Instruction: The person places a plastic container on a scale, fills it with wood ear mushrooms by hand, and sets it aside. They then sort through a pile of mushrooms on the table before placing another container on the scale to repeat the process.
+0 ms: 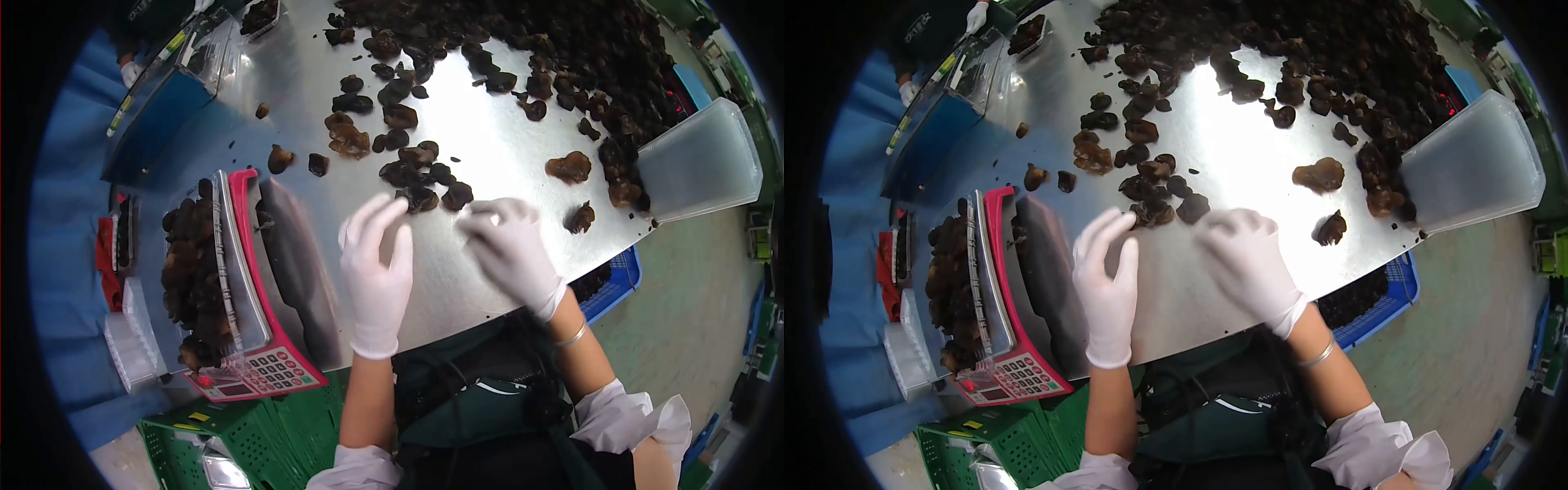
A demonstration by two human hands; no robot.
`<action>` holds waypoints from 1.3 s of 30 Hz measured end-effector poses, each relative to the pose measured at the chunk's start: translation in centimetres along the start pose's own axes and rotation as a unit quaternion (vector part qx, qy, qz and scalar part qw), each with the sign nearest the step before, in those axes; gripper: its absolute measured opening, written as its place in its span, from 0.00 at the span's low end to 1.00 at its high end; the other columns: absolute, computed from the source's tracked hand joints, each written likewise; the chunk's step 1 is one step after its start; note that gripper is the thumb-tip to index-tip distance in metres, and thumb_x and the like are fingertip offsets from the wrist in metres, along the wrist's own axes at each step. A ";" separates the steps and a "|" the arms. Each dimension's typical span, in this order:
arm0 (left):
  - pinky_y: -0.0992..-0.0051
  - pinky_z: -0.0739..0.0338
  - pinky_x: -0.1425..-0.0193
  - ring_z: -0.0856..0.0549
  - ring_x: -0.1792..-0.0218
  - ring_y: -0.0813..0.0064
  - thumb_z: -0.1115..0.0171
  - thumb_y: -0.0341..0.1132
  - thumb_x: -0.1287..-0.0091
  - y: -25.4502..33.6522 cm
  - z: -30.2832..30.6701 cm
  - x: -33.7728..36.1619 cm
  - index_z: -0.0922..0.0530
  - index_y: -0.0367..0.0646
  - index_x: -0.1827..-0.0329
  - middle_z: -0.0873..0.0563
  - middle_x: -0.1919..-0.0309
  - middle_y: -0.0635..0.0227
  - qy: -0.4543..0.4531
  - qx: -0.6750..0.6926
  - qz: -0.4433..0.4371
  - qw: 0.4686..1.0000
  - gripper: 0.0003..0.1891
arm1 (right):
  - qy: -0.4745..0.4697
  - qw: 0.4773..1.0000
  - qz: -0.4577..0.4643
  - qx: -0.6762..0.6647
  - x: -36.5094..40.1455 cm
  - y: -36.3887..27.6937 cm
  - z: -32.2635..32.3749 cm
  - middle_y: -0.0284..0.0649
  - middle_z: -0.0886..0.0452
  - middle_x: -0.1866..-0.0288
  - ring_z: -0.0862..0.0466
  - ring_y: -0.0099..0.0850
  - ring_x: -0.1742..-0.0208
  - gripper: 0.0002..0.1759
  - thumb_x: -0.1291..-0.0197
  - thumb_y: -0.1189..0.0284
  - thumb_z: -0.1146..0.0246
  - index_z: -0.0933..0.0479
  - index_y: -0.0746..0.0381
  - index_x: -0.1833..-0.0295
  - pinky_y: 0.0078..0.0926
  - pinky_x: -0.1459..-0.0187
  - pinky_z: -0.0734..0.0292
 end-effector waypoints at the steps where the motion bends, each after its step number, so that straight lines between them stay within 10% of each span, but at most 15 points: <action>1: 0.65 0.27 0.31 0.18 0.39 0.60 0.36 0.23 0.34 -0.2 -0.4 -0.7 0.14 0.42 0.47 0.15 0.44 0.60 0.003 0.002 0.001 1.000 0.14 | 0.036 0.996 -0.064 0.042 -0.2 1.9 0.8 0.42 0.21 0.42 0.26 0.44 0.39 0.18 0.43 0.73 0.33 0.20 0.56 0.45 0.46 0.36 0.34; 4: 0.62 0.32 0.28 0.22 0.35 0.57 0.35 0.25 0.36 -0.9 -1.5 -1.8 0.14 0.43 0.47 0.16 0.42 0.61 0.001 -0.041 -0.034 0.999 0.15 | 0.218 0.958 -0.168 0.087 -0.3 4.1 3.5 0.45 0.21 0.41 0.27 0.46 0.37 0.17 0.40 0.75 0.35 0.19 0.58 0.44 0.46 0.36 0.34; 12: 0.54 0.39 0.23 0.17 0.49 0.61 0.45 0.20 0.51 -1.7 -0.6 -0.5 0.17 0.42 0.67 0.13 0.62 0.65 -0.041 0.018 -0.041 0.998 0.12 | 0.052 0.998 0.033 -0.029 -4.7 0.0 0.5 0.47 0.21 0.42 0.24 0.49 0.40 0.19 0.42 0.73 0.33 0.19 0.58 0.44 0.47 0.34 0.33; 14: 0.52 0.40 0.23 0.18 0.47 0.63 0.44 0.20 0.51 -2.6 0.2 -0.3 0.16 0.46 0.65 0.13 0.62 0.69 0.023 0.091 -0.002 0.996 0.14 | -0.050 0.997 -0.017 -0.051 -4.8 2.0 1.0 0.46 0.20 0.48 0.24 0.47 0.42 0.12 0.44 0.74 0.34 0.18 0.58 0.53 0.47 0.38 0.32; 18: 0.65 0.30 0.29 0.18 0.45 0.66 0.50 0.15 0.50 -3.4 0.4 0.0 0.17 0.38 0.61 0.14 0.53 0.62 0.126 0.235 0.122 0.956 0.17 | 0.173 0.966 -0.086 0.174 -4.9 3.7 4.2 0.43 0.19 0.56 0.22 0.41 0.50 0.13 0.45 0.75 0.36 0.18 0.58 0.53 0.42 0.42 0.34; 20: 0.69 0.27 0.32 0.19 0.43 0.67 0.51 0.14 0.47 -3.9 0.2 -0.1 0.17 0.36 0.58 0.15 0.49 0.60 0.126 0.247 0.126 0.953 0.18 | 0.143 0.980 -0.105 0.090 -5.1 2.3 4.3 0.43 0.18 0.55 0.22 0.42 0.48 0.14 0.45 0.75 0.37 0.18 0.58 0.52 0.42 0.42 0.33; 30: 0.62 0.34 0.26 0.23 0.35 0.60 0.36 0.24 0.38 -3.5 -0.5 -1.4 0.17 0.49 0.38 0.19 0.37 0.62 0.004 -0.056 0.078 0.995 0.24 | 0.039 0.997 -0.067 -0.010 -7.0 -1.8 -2.4 0.40 0.18 0.63 0.21 0.40 0.57 0.11 0.41 0.64 0.30 0.19 0.58 0.57 0.39 0.53 0.28; 33: 0.62 0.33 0.28 0.24 0.35 0.61 0.30 0.29 0.38 -3.2 -0.3 -2.3 0.17 0.57 0.37 0.19 0.37 0.67 -0.039 -0.091 0.092 0.991 0.24 | 0.003 0.874 -0.279 -0.397 -5.8 -1.3 -1.4 0.31 0.19 0.62 0.22 0.21 0.60 0.12 0.32 0.65 0.34 0.18 0.61 0.51 0.20 0.54 0.27; 34: 0.62 0.33 0.28 0.24 0.35 0.61 0.30 0.29 0.38 -3.6 -0.4 -2.3 0.17 0.57 0.37 0.19 0.37 0.67 -0.038 -0.090 0.092 0.991 0.24 | 0.003 0.875 -0.279 -0.395 -5.4 -1.5 -0.5 0.31 0.19 0.62 0.22 0.21 0.60 0.12 0.32 0.65 0.34 0.18 0.61 0.51 0.20 0.54 0.27; 36: 0.64 0.30 0.30 0.20 0.39 0.65 0.31 0.28 0.36 -4.3 -0.7 -2.4 0.17 0.51 0.37 0.15 0.42 0.66 -0.045 -0.078 0.032 0.995 0.22 | -0.011 0.709 -0.287 -0.645 -4.6 -2.2 0.5 0.25 0.22 0.63 0.25 0.15 0.61 0.13 0.27 0.64 0.37 0.18 0.62 0.48 0.15 0.55 0.30; 39: 0.67 0.25 0.34 0.16 0.45 0.70 0.33 0.27 0.32 -4.1 -0.2 -2.4 0.17 0.43 0.42 0.13 0.49 0.65 0.020 0.156 0.053 0.986 0.16 | -0.025 0.669 -0.266 -0.693 -3.7 -3.6 1.1 0.27 0.20 0.60 0.26 0.16 0.58 0.13 0.25 0.65 0.40 0.20 0.63 0.47 0.16 0.53 0.31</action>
Point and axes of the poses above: each hand's wrist, its own x-axis away from the middle knuckle, its own z-axis out of the back of the hand, y = z × x, the point moved 2 cm from there along -x, towards the middle knuckle
